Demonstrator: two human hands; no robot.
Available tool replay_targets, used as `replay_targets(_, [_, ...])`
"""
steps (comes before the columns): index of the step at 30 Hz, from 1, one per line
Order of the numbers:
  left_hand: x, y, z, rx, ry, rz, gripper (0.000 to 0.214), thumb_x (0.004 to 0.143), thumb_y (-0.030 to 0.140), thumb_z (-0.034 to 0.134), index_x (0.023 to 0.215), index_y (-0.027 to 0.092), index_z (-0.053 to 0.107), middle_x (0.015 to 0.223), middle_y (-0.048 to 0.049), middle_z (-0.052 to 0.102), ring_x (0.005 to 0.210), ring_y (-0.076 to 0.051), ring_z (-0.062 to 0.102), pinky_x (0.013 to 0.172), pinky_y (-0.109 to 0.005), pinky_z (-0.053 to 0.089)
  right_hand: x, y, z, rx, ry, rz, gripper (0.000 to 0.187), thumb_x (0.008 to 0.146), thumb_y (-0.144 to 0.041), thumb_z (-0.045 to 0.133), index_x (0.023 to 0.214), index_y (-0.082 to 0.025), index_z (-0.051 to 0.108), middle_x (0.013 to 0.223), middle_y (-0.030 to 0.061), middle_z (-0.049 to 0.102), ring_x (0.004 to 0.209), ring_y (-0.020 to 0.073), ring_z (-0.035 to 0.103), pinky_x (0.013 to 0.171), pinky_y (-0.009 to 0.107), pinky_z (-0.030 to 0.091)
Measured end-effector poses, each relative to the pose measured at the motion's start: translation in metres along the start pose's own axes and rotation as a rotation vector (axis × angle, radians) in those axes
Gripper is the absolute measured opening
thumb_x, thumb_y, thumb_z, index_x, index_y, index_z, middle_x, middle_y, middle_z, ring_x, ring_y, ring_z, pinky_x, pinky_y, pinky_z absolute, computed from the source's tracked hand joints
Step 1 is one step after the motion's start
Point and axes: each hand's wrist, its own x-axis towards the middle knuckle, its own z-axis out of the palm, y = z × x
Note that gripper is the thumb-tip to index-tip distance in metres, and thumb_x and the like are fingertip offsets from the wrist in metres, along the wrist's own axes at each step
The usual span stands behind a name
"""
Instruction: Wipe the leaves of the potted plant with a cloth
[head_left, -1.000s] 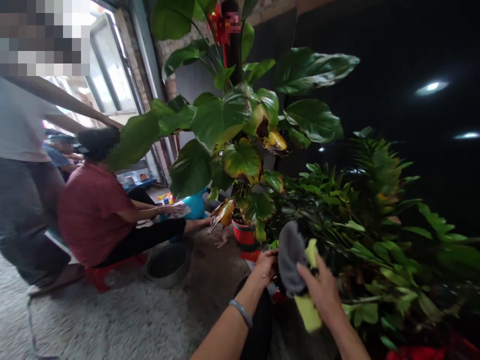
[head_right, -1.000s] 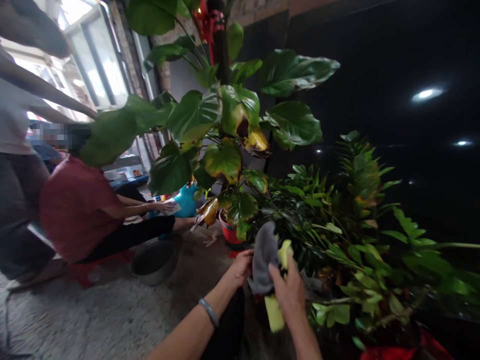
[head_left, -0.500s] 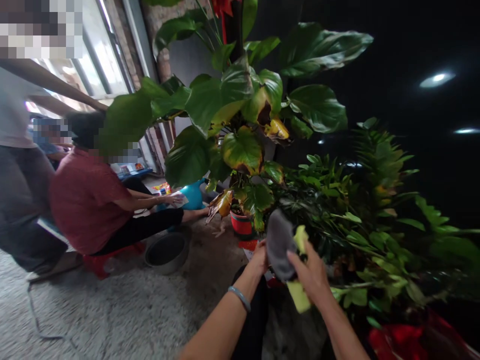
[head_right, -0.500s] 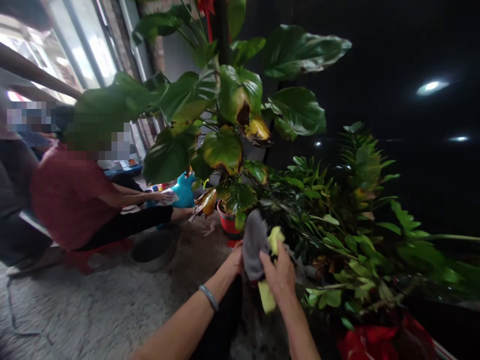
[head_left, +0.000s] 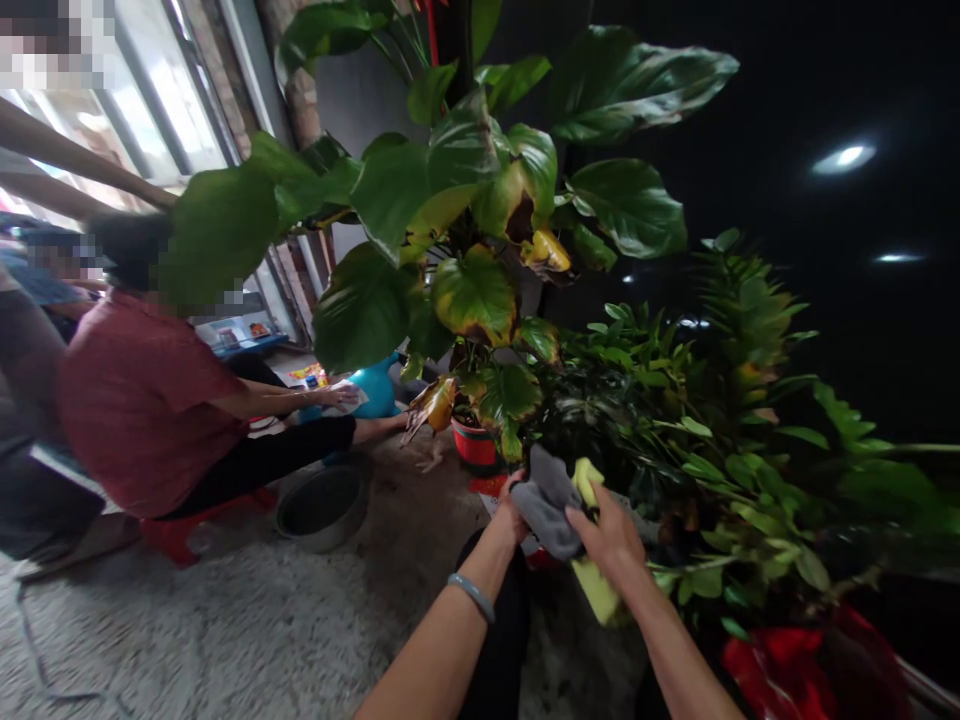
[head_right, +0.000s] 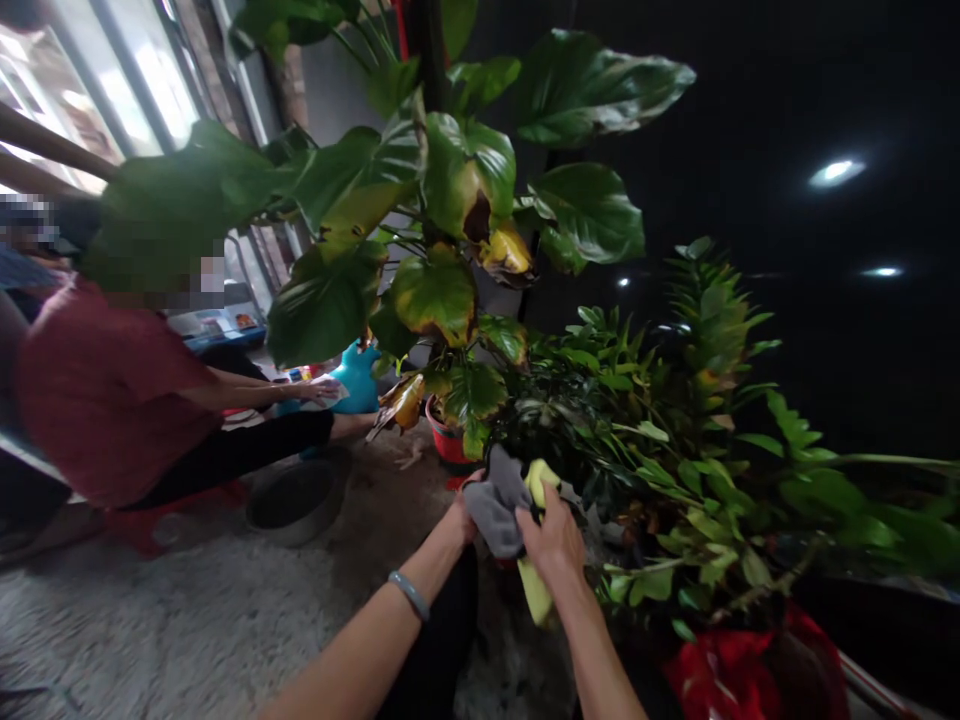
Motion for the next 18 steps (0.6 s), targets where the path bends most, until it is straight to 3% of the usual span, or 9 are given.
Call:
replay_targets(3, [0.004,0.004,-0.006,0.044,0.014,-0.014,0.022,0.059,0.007,0.072,0.08,0.015,0.072,0.057,0.0008,0.065,0.053,-0.014,0.06,0.062,-0.027,0.05,-0.031,0.03,-0.019,0.053,-0.067,0.017,0.049,0.058,-0.047,0.058,0.098,-0.021,0.072,0.092,0.0122,0.074,0.091,0.0355,0.068,0.081,0.047,0.052])
replay_targets(5, [0.004,0.005,-0.009,0.088,0.014,-0.025,0.03,0.056,0.0,0.068,0.083,0.014,0.072,0.053,0.0026,0.063,0.048,-0.011,0.056,0.056,-0.024,0.046,-0.036,0.029,-0.042,0.158,-0.039,-0.006,0.055,0.061,-0.051,0.061,0.106,-0.02,0.07,0.101,0.0098,0.074,0.096,0.0323,0.067,0.083,0.043,0.052])
replay_targets(7, [0.002,0.005,-0.009,0.132,-0.006,-0.048,0.033,0.058,0.001,0.067,0.087,0.014,0.072,0.051,0.0035,0.06,0.048,-0.011,0.056,0.054,-0.023,0.045,-0.025,0.016,-0.063,0.239,0.104,-0.024,0.066,0.065,-0.054,0.063,0.12,-0.019,0.064,0.109,0.009,0.072,0.101,0.0307,0.065,0.086,0.041,0.051])
replay_targets(9, [0.0,0.003,-0.007,0.152,-0.02,-0.063,0.033,0.06,0.002,0.066,0.09,0.014,0.072,0.05,0.0043,0.058,0.049,-0.011,0.058,0.054,-0.023,0.046,-0.004,-0.002,-0.071,0.234,0.273,-0.012,0.077,0.066,-0.056,0.062,0.132,-0.016,0.055,0.118,0.0124,0.068,0.109,0.0327,0.06,0.092,0.045,0.047])
replay_targets(11, [0.0,0.0,-0.005,0.15,-0.006,-0.055,0.03,0.06,0.003,0.067,0.087,0.014,0.071,0.05,0.0046,0.058,0.049,-0.012,0.058,0.055,-0.023,0.046,0.012,-0.014,-0.061,0.202,0.334,0.011,0.085,0.064,-0.06,0.058,0.133,-0.01,0.053,0.125,0.0182,0.064,0.117,0.0359,0.056,0.098,0.049,0.042])
replay_targets(13, [0.001,-0.002,-0.005,0.141,0.018,-0.038,0.023,0.059,0.005,0.068,0.08,0.014,0.069,0.052,0.0033,0.06,0.051,-0.013,0.059,0.056,-0.025,0.047,0.011,-0.013,-0.041,0.201,0.243,0.022,0.083,0.057,-0.06,0.059,0.123,-0.01,0.06,0.116,0.0197,0.068,0.111,0.0374,0.06,0.096,0.05,0.043])
replay_targets(16, [0.006,-0.002,-0.009,0.134,0.094,0.0,0.023,0.059,0.012,0.074,0.081,0.014,0.067,0.059,0.0014,0.064,0.056,-0.015,0.061,0.059,-0.026,0.048,-0.02,0.006,-0.017,0.219,0.056,0.028,0.061,0.05,-0.052,0.063,0.099,-0.017,0.071,0.096,0.0147,0.074,0.094,0.0359,0.068,0.086,0.047,0.051])
replay_targets(18, [0.007,0.002,-0.012,0.141,0.178,0.043,0.036,0.057,0.013,0.076,0.091,0.016,0.066,0.066,0.0019,0.065,0.058,-0.014,0.06,0.058,-0.025,0.046,-0.042,0.02,-0.022,0.264,-0.019,0.084,0.058,0.053,-0.053,0.063,0.098,-0.018,0.07,0.096,0.0131,0.075,0.092,0.0345,0.069,0.083,0.046,0.053])
